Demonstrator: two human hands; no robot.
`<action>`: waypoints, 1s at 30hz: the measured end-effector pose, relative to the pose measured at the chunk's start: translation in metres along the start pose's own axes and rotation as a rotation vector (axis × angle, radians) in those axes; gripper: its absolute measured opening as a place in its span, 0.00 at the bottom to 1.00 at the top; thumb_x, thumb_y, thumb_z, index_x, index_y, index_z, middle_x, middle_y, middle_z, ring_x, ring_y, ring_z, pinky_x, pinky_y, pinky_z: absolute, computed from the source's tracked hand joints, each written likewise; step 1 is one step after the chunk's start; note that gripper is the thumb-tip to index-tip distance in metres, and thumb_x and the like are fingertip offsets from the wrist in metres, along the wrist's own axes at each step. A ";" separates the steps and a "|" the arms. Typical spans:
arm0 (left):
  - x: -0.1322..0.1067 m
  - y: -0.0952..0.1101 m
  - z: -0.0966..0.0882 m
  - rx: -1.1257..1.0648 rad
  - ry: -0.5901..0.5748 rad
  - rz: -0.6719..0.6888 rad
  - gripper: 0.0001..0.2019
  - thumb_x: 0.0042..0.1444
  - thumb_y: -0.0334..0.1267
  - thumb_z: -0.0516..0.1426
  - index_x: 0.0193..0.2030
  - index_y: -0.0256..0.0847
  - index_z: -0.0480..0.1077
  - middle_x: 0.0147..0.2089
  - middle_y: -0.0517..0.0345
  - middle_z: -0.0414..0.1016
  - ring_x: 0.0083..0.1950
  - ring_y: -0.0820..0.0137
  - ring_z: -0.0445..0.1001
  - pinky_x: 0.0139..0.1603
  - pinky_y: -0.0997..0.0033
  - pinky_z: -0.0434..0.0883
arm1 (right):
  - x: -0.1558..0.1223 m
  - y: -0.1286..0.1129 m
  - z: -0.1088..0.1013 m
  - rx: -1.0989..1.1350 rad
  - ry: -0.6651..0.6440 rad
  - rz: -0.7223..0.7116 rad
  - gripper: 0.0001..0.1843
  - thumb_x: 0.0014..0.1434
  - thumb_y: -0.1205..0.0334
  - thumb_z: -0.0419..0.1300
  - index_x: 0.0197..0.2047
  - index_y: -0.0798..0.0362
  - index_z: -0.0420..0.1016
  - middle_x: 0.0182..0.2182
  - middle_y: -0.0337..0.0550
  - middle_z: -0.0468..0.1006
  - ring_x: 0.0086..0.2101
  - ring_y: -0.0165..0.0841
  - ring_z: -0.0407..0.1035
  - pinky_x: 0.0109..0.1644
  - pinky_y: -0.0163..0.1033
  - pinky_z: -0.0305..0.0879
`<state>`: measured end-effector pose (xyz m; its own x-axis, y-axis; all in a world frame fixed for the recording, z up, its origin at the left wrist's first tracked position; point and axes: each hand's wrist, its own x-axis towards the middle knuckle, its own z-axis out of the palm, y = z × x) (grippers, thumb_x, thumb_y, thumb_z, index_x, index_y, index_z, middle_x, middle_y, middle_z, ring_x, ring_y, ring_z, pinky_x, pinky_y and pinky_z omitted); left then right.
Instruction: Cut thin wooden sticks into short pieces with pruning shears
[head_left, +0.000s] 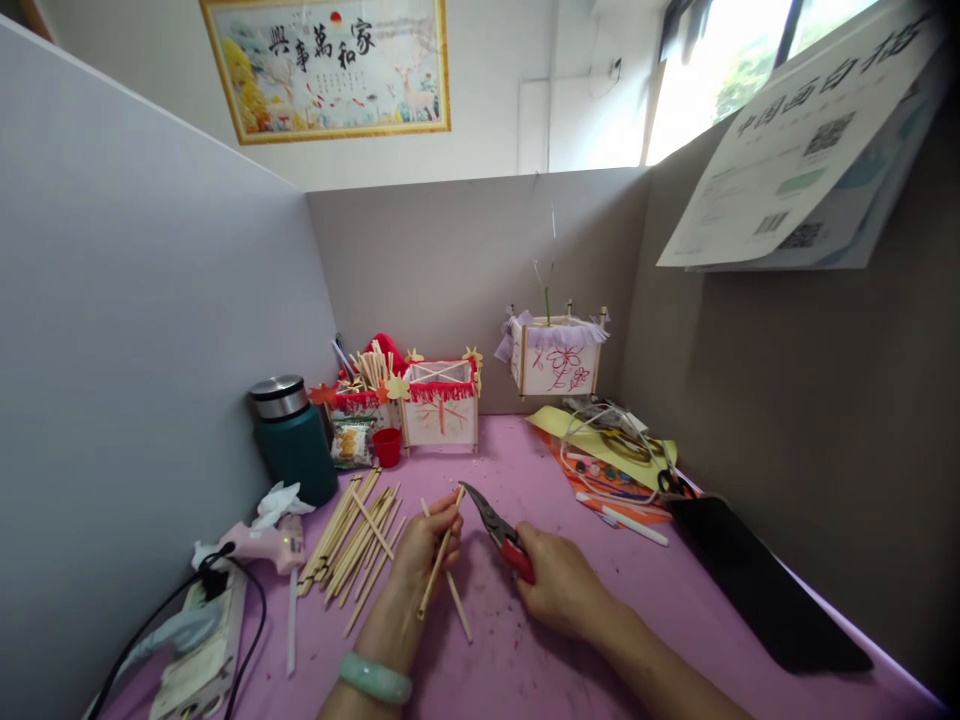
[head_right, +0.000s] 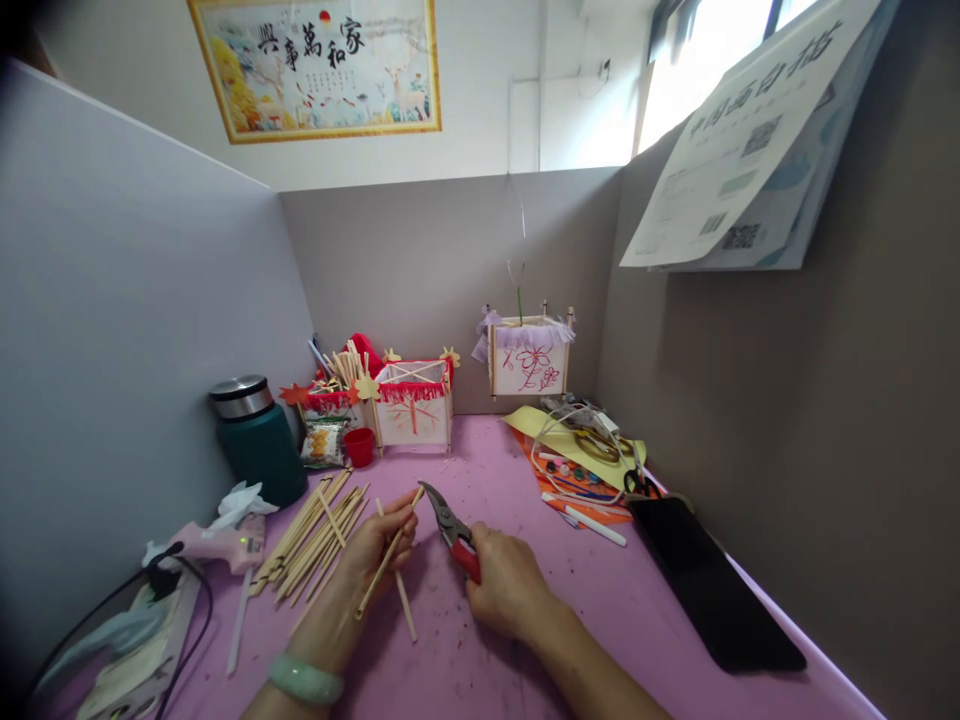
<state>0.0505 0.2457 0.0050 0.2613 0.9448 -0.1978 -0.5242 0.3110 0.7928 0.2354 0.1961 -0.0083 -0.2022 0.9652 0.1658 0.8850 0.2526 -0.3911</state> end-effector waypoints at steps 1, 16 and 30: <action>0.000 0.001 0.000 -0.005 -0.004 0.002 0.18 0.50 0.28 0.55 0.49 0.34 0.64 0.19 0.68 0.62 0.13 0.83 0.50 0.12 0.84 0.47 | 0.000 0.000 0.000 0.023 0.009 -0.005 0.13 0.48 0.66 0.55 0.40 0.52 0.65 0.35 0.45 0.75 0.34 0.37 0.70 0.33 0.35 0.52; 0.003 -0.002 -0.006 0.029 -0.042 0.053 0.17 0.45 0.29 0.60 0.44 0.34 0.69 0.18 0.69 0.58 0.14 0.83 0.52 0.13 0.83 0.48 | -0.002 -0.003 -0.005 0.020 0.000 -0.049 0.18 0.46 0.67 0.57 0.42 0.52 0.63 0.40 0.47 0.73 0.37 0.38 0.69 0.35 0.35 0.53; -0.002 0.002 0.011 -0.257 -0.025 0.231 0.12 0.55 0.35 0.58 0.45 0.37 0.64 0.19 0.72 0.54 0.13 0.84 0.46 0.12 0.83 0.46 | 0.000 -0.022 -0.005 0.728 -0.020 -0.105 0.09 0.50 0.64 0.57 0.37 0.52 0.63 0.31 0.37 0.74 0.28 0.29 0.66 0.31 0.31 0.58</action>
<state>0.0576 0.2436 0.0128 0.1300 0.9914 -0.0130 -0.7579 0.1078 0.6434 0.2178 0.1904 0.0050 -0.2844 0.9328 0.2211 0.3594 0.3176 -0.8775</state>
